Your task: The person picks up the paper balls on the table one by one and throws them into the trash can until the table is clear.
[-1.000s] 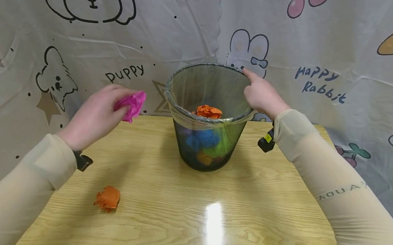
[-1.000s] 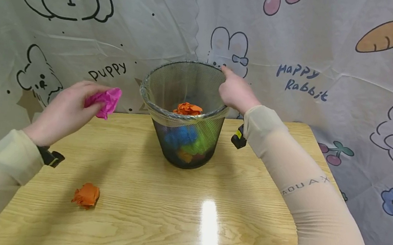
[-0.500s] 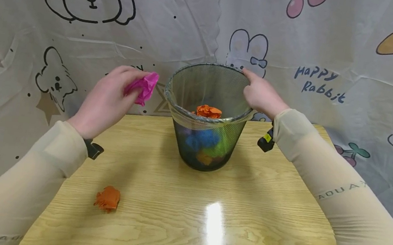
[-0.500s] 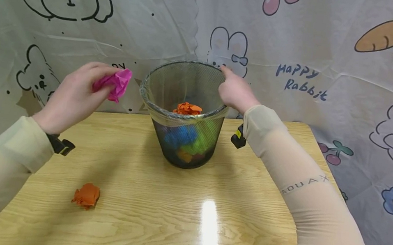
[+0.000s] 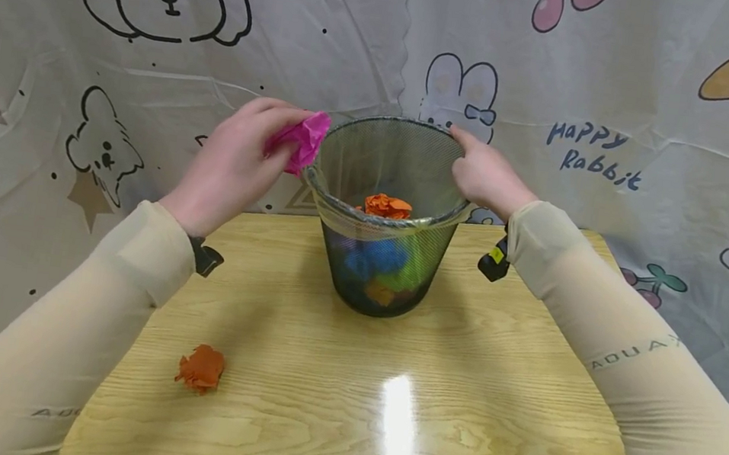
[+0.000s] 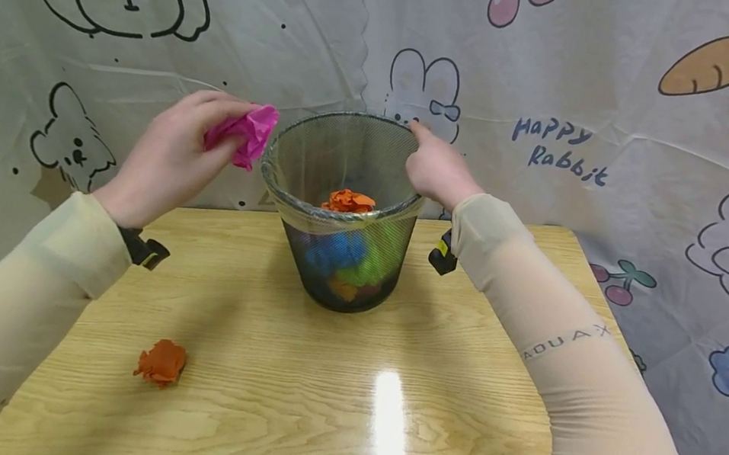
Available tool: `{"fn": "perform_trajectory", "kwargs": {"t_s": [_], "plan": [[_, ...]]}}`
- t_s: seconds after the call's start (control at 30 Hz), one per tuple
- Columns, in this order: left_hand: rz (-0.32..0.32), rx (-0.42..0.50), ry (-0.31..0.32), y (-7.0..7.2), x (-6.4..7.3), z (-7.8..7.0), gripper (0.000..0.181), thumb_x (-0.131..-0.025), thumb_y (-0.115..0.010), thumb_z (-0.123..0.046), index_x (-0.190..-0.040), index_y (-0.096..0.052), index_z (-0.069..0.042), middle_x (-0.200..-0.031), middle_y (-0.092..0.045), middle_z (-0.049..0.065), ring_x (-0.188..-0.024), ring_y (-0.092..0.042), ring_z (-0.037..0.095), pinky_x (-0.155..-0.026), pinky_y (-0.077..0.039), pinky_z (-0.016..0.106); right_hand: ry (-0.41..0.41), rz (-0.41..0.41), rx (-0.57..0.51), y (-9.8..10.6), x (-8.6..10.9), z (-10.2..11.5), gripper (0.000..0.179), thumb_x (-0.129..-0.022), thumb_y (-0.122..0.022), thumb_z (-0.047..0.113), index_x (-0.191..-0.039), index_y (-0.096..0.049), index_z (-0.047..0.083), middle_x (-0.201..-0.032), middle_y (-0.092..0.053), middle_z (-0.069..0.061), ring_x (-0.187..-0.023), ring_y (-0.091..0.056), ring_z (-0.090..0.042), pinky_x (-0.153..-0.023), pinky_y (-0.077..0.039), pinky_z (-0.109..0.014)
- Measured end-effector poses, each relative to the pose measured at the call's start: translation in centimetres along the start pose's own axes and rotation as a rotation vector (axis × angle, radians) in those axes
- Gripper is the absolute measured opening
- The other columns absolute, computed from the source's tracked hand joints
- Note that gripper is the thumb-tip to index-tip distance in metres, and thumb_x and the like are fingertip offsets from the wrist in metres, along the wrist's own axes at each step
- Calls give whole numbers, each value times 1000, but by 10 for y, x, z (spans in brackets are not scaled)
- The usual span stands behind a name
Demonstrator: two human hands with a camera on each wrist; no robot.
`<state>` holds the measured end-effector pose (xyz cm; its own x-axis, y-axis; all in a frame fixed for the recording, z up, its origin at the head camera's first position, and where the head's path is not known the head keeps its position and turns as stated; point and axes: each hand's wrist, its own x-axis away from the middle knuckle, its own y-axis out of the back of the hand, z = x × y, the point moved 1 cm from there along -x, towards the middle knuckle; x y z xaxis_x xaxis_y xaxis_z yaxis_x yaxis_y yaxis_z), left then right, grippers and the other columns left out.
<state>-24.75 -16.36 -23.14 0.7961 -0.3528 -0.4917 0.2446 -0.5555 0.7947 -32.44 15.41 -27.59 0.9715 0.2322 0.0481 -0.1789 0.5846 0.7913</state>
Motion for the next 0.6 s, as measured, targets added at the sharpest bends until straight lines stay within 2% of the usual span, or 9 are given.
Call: {"fn": "perform_trajectory", "kwargs": {"t_s": [0.2,0.4,0.47,0.5,0.57,0.6], "plan": [[8,41,14,-11,-12,-7,36,-103,-59,-9,-139,-65,-10,-134,-59,7,-112,-59,17,-98,-53,33,-1,-3,6,-1,-2,-2,66,-104,-23,10,-167,-5,20,-171,-10,-5,-94,-54,-29,-62,-48,-38],[38,89,7,-22,-23,-19,37,-104,-59,-8,-140,-64,-9,-135,-57,6,-107,-61,12,-92,-55,25,3,-1,5,-1,-3,-3,66,-104,-23,10,-167,-5,19,-171,-9,-4,-112,-53,-28,-66,-48,-39],[49,113,8,-26,-26,-23,37,-103,-60,-8,-141,-63,-9,-135,-56,6,-102,-63,11,-88,-56,22,1,-3,6,-1,-3,-3,66,-104,-23,10,-167,-5,20,-171,-9,-4,-101,-54,-30,-64,-49,-39],[53,116,10,-27,-27,-25,37,-104,-59,-9,-141,-63,-9,-135,-56,6,-100,-63,10,-86,-56,21,0,-3,7,-1,-3,-3,66,-104,-23,10,-167,-5,20,-171,-9,-4,-102,-54,-30,-64,-48,-38],[59,121,5,-31,-30,-27,37,-103,-60,-8,-140,-63,-9,-134,-56,6,-98,-63,10,-85,-57,21,1,-6,10,-1,-3,-3,66,-104,-23,10,-167,-6,20,-171,-9,-3,-108,-53,-30,-66,-48,-39],[65,120,5,-32,-30,-28,37,-103,-60,-8,-140,-64,-9,-134,-56,6,-98,-63,11,-85,-57,22,4,-7,13,-1,-3,-3,66,-104,-23,10,-167,-6,20,-171,-9,-3,-117,-51,-29,-68,-47,-39]]}}
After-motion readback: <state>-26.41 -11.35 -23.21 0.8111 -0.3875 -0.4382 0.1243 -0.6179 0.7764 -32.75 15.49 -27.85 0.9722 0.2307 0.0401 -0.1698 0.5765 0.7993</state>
